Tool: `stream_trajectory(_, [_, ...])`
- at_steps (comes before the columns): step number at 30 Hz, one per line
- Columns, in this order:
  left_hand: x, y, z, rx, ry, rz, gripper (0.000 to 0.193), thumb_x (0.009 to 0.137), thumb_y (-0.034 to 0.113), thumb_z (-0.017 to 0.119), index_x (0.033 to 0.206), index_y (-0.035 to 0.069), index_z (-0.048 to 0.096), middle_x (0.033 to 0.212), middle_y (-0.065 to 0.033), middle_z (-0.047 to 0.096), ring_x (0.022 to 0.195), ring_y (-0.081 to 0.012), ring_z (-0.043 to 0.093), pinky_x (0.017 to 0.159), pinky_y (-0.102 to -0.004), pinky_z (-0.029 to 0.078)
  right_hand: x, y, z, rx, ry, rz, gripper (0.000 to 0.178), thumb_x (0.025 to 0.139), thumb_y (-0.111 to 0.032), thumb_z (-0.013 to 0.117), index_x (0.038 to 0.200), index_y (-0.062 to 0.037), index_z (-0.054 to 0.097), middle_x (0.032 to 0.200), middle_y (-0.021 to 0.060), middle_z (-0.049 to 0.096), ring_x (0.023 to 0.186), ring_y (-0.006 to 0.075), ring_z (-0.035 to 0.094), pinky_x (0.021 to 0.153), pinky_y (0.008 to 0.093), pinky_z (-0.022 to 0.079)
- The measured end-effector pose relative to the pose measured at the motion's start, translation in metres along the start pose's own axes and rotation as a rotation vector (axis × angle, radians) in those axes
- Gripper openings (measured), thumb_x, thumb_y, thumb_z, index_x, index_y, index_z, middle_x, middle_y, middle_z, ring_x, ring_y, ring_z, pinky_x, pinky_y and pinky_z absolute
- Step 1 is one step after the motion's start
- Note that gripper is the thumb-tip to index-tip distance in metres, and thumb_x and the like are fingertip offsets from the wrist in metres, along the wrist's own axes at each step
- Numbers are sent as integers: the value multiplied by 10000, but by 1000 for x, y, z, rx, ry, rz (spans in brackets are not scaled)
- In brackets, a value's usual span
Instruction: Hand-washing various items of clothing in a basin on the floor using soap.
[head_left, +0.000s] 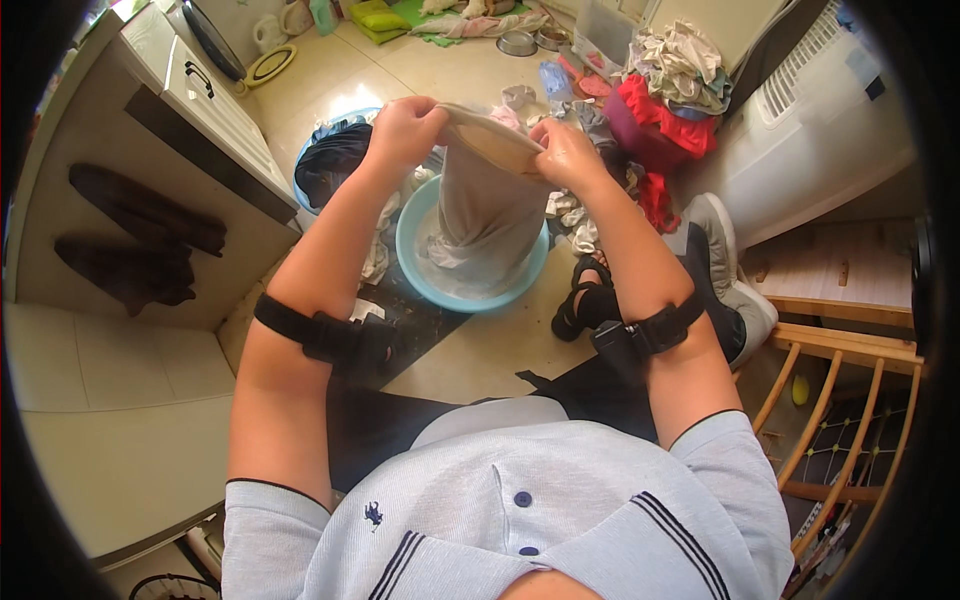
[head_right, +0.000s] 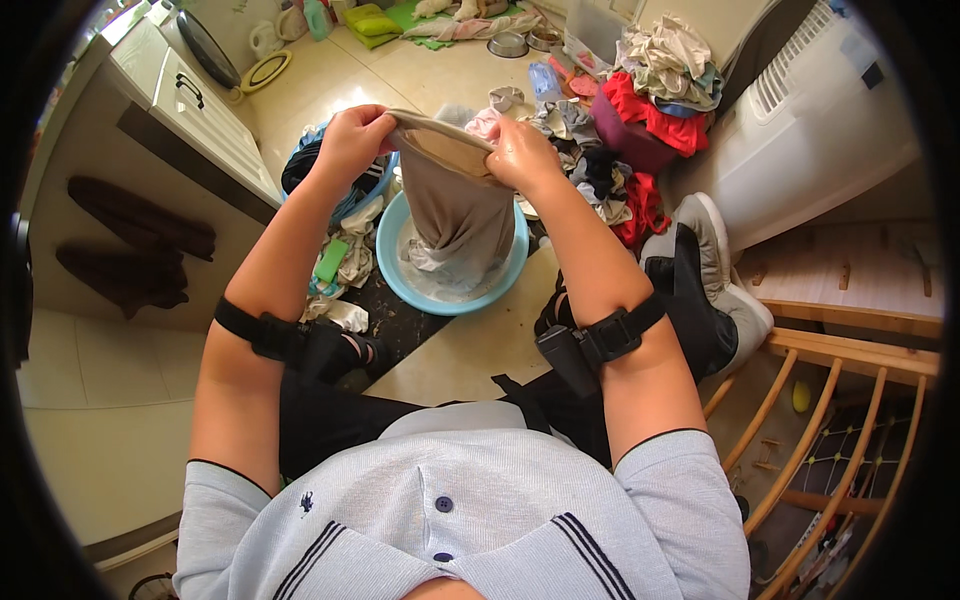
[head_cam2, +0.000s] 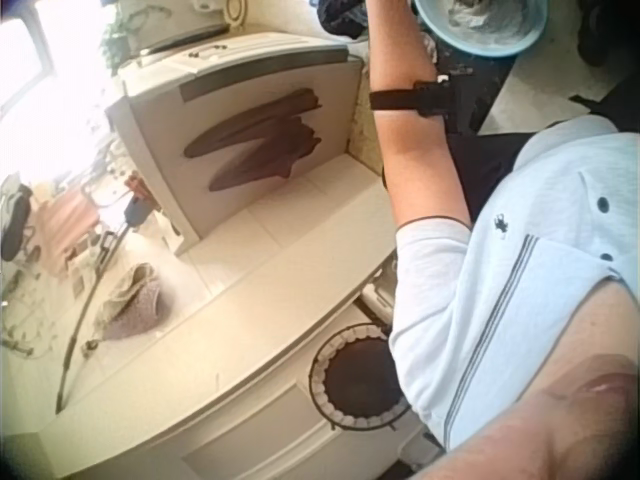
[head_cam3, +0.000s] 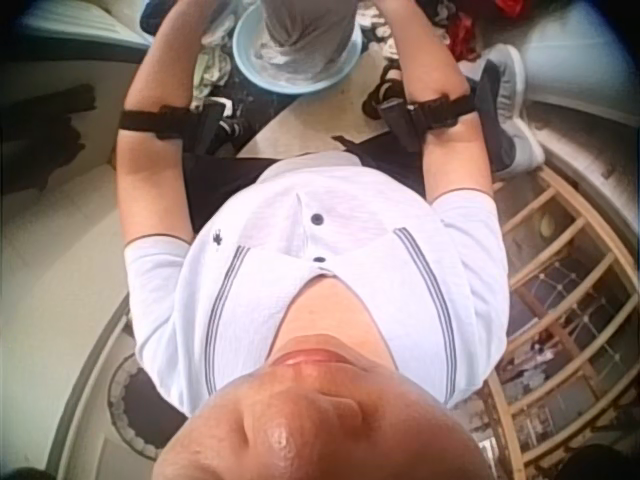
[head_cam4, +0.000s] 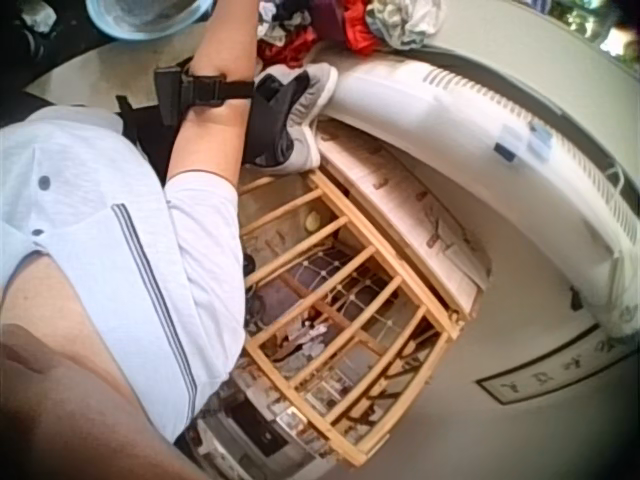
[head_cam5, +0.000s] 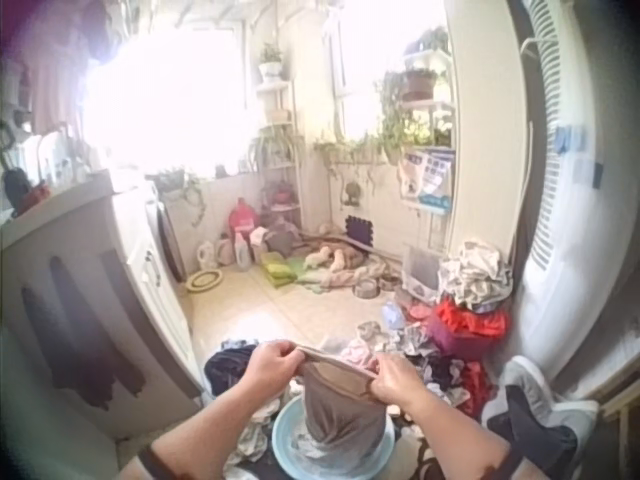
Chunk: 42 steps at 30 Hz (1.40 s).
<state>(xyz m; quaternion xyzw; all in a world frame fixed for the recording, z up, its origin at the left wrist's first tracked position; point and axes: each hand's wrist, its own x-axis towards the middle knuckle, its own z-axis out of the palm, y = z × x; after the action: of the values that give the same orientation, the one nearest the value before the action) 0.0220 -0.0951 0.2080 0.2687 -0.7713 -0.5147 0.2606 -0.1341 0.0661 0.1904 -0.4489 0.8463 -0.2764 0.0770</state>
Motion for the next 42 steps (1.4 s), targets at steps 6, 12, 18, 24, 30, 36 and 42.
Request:
stream_trajectory(6, [-18,44,27,174,-111,69,229,729,195,555,758,-9,655,649,-115,633,595,-192,606,590,-306,472,-12,-30,-2,233,59,-53,294,668,-220,647,897,-52,568,851,123,612,831,277,595,744,350,459])
stream_trajectory(12, [-46,39,61,-6,-464,185,207,788,116,607,954,-9,612,755,-60,638,682,-89,587,655,-241,467,-19,18,38,521,-158,-195,350,727,-155,610,1042,-14,555,848,82,613,783,180,594,684,310,465])
stream_trajectory(18, [-63,-38,35,-62,-353,-130,325,770,71,610,1087,25,550,892,-97,636,797,-114,599,708,-239,468,-23,12,11,1417,-567,132,267,857,-226,556,1062,-55,560,938,48,600,812,147,589,705,290,496])
stream_trajectory(24, [-72,-81,44,-102,-110,41,471,681,22,617,1137,82,516,1082,-147,565,903,-205,583,755,-303,461,-19,-4,-17,1454,-715,63,258,870,-220,539,1060,-47,567,960,49,614,810,132,597,730,280,499])
stream_trajectory(30, [-56,-78,36,159,-385,19,334,644,27,643,976,57,627,836,-124,638,812,-205,605,710,-317,460,-12,-12,-24,1387,-743,117,248,867,-217,543,1052,-56,575,945,50,619,797,128,598,709,268,494])
stream_trajectory(36, [-37,-63,-2,16,-166,-142,228,690,6,581,910,-11,638,798,-20,623,708,-74,560,654,-209,451,-7,50,24,387,-234,-23,336,766,-135,625,1086,-50,562,978,91,617,895,218,593,797,332,456])
stream_trajectory(42, [-27,-54,-7,107,-229,-158,371,646,52,545,1002,0,635,836,-107,652,758,-168,620,685,-268,485,-12,20,25,-206,-548,-185,758,566,-164,731,1250,-30,431,1153,188,528,1071,304,510,910,333,402])
